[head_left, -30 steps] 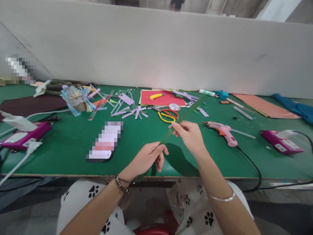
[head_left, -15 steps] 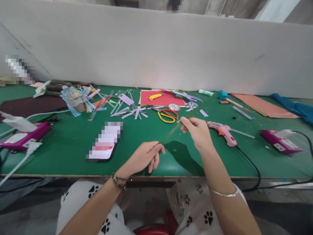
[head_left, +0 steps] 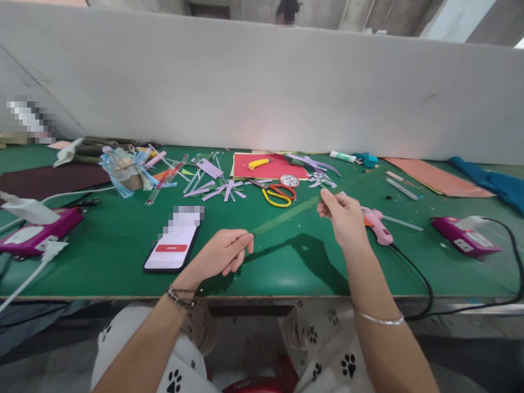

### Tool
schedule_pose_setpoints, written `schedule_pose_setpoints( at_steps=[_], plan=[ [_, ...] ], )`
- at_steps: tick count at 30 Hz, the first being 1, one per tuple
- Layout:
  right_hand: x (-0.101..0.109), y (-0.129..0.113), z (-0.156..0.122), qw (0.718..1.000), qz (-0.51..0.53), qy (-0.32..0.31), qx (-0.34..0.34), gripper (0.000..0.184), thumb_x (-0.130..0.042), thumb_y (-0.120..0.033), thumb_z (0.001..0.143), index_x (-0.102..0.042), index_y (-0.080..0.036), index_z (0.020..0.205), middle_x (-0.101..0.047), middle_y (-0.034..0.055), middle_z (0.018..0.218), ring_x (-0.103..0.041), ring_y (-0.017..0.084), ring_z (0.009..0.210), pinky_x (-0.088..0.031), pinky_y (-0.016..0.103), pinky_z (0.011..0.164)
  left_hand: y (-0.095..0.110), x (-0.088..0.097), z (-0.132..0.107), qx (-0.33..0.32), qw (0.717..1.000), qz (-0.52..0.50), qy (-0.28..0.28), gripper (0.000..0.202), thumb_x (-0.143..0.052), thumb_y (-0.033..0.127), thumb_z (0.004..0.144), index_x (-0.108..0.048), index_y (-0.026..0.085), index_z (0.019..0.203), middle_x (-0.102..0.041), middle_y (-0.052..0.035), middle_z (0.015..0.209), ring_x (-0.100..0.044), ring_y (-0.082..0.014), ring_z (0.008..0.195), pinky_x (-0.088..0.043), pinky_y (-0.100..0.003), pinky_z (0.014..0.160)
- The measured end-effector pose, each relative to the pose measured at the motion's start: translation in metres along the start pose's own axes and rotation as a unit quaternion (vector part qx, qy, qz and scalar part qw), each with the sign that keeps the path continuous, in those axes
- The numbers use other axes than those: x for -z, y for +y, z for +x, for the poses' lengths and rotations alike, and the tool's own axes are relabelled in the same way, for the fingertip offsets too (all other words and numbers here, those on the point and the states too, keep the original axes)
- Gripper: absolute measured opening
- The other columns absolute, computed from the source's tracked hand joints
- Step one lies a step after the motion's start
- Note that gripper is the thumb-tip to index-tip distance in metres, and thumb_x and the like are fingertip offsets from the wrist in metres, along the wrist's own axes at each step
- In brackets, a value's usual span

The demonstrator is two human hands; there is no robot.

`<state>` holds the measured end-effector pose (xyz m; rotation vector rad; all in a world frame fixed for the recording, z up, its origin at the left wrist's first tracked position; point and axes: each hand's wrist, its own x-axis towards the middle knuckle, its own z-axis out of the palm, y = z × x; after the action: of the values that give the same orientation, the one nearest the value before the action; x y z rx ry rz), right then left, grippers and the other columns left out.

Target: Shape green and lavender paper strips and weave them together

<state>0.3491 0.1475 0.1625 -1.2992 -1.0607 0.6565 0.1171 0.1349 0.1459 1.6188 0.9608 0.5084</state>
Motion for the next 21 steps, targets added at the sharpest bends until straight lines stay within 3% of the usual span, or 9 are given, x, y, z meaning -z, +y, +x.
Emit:
schedule_pose_setpoints(
  at_steps=[2, 7, 10, 13, 15, 17, 19, 21],
  plan=[
    [0.002, 0.001, 0.002, 1.0, -0.003, -0.001, 0.0, 0.038, -0.065, -0.049, 0.061, -0.049, -0.018, 0.045, -0.05, -0.0022, 0.041, -0.041, 0.007, 0.039, -0.034, 0.023, 0.042, 0.001, 0.003, -0.002, -0.004, 1.0, 0.006, 0.006, 0.032, -0.037, 0.043, 0.081, -0.048, 0.017, 0.066, -0.036, 0.0107, 0.029, -0.027, -0.0036, 0.023, -0.019, -0.014, 0.031],
    [0.01, 0.001, 0.006, 0.999, -0.012, 0.038, 0.026, 0.041, -0.062, -0.051, 0.063, -0.043, -0.02, 0.045, -0.044, -0.0041, 0.038, -0.039, 0.007, 0.039, -0.032, 0.023, 0.042, 0.002, 0.015, -0.009, 0.001, 0.998, 0.032, -0.062, 0.036, -0.037, 0.044, 0.082, -0.054, 0.015, 0.069, -0.035, 0.0105, 0.026, -0.024, -0.0036, 0.024, -0.024, -0.015, 0.036],
    [0.012, 0.001, 0.006, 0.998, -0.021, 0.052, 0.036, 0.044, -0.06, -0.054, 0.065, -0.041, -0.02, 0.044, -0.042, -0.0046, 0.038, -0.037, 0.007, 0.039, -0.03, 0.023, 0.042, 0.001, 0.022, -0.01, -0.01, 0.994, 0.051, -0.096, 0.038, -0.037, 0.044, 0.083, -0.058, 0.016, 0.066, -0.042, 0.0073, 0.029, -0.037, -0.0063, 0.031, -0.038, -0.017, 0.049],
    [0.004, 0.0, -0.001, 0.999, -0.03, 0.018, 0.025, 0.046, -0.06, -0.055, 0.064, -0.039, -0.02, 0.043, -0.04, -0.0049, 0.037, -0.034, 0.006, 0.038, -0.028, 0.022, 0.04, 0.001, 0.021, -0.008, -0.021, 0.992, 0.072, -0.101, 0.033, -0.044, 0.043, 0.079, -0.064, 0.018, 0.074, -0.067, -0.0015, 0.062, -0.06, -0.0132, 0.064, -0.044, -0.021, 0.067],
    [-0.007, -0.002, -0.01, 0.998, -0.055, -0.028, 0.019, 0.047, -0.058, -0.054, 0.065, -0.038, -0.02, 0.041, -0.039, -0.0051, 0.036, -0.031, 0.006, 0.036, -0.026, 0.022, 0.039, 0.003, 0.015, -0.006, -0.024, 0.994, 0.069, -0.076, 0.028, -0.05, 0.041, 0.076, -0.063, 0.02, 0.09, -0.068, -0.0039, 0.094, -0.06, -0.016, 0.086, -0.043, -0.021, 0.075],
    [-0.02, -0.005, -0.022, 0.992, -0.092, -0.084, 0.028, 0.045, -0.055, -0.05, 0.069, -0.038, -0.019, 0.04, -0.037, -0.0053, 0.036, -0.029, 0.005, 0.036, -0.024, 0.023, 0.039, 0.005, 0.003, -0.003, -0.038, 0.997, 0.041, -0.061, 0.033, -0.052, 0.039, 0.075, -0.058, 0.02, 0.102, -0.065, -0.0053, 0.105, -0.059, -0.0165, 0.093, -0.043, -0.022, 0.078],
    [-0.033, -0.006, -0.035, 0.98, -0.128, -0.138, 0.067, 0.043, -0.053, -0.043, 0.072, -0.036, -0.019, 0.041, -0.038, -0.005, 0.037, -0.03, 0.006, 0.038, -0.024, 0.023, 0.041, 0.007, -0.01, -0.001, -0.073, 0.996, 0.008, -0.041, 0.028, -0.049, 0.038, 0.077, -0.058, 0.017, 0.093, -0.066, -0.0057, 0.092, -0.06, -0.016, 0.083, -0.044, -0.023, 0.074],
    [-0.044, -0.006, -0.044, 0.962, -0.156, -0.193, 0.114, 0.044, -0.052, -0.039, 0.074, -0.031, -0.019, 0.041, -0.036, -0.005, 0.038, -0.031, 0.006, 0.04, -0.024, 0.022, 0.043, 0.007, -0.023, 0.002, -0.091, 0.996, 0.008, 0.019, 0.026, -0.045, 0.038, 0.078, -0.056, 0.016, 0.071, -0.063, -0.0016, 0.065, -0.056, -0.0126, 0.062, -0.042, -0.021, 0.061]
  ],
)
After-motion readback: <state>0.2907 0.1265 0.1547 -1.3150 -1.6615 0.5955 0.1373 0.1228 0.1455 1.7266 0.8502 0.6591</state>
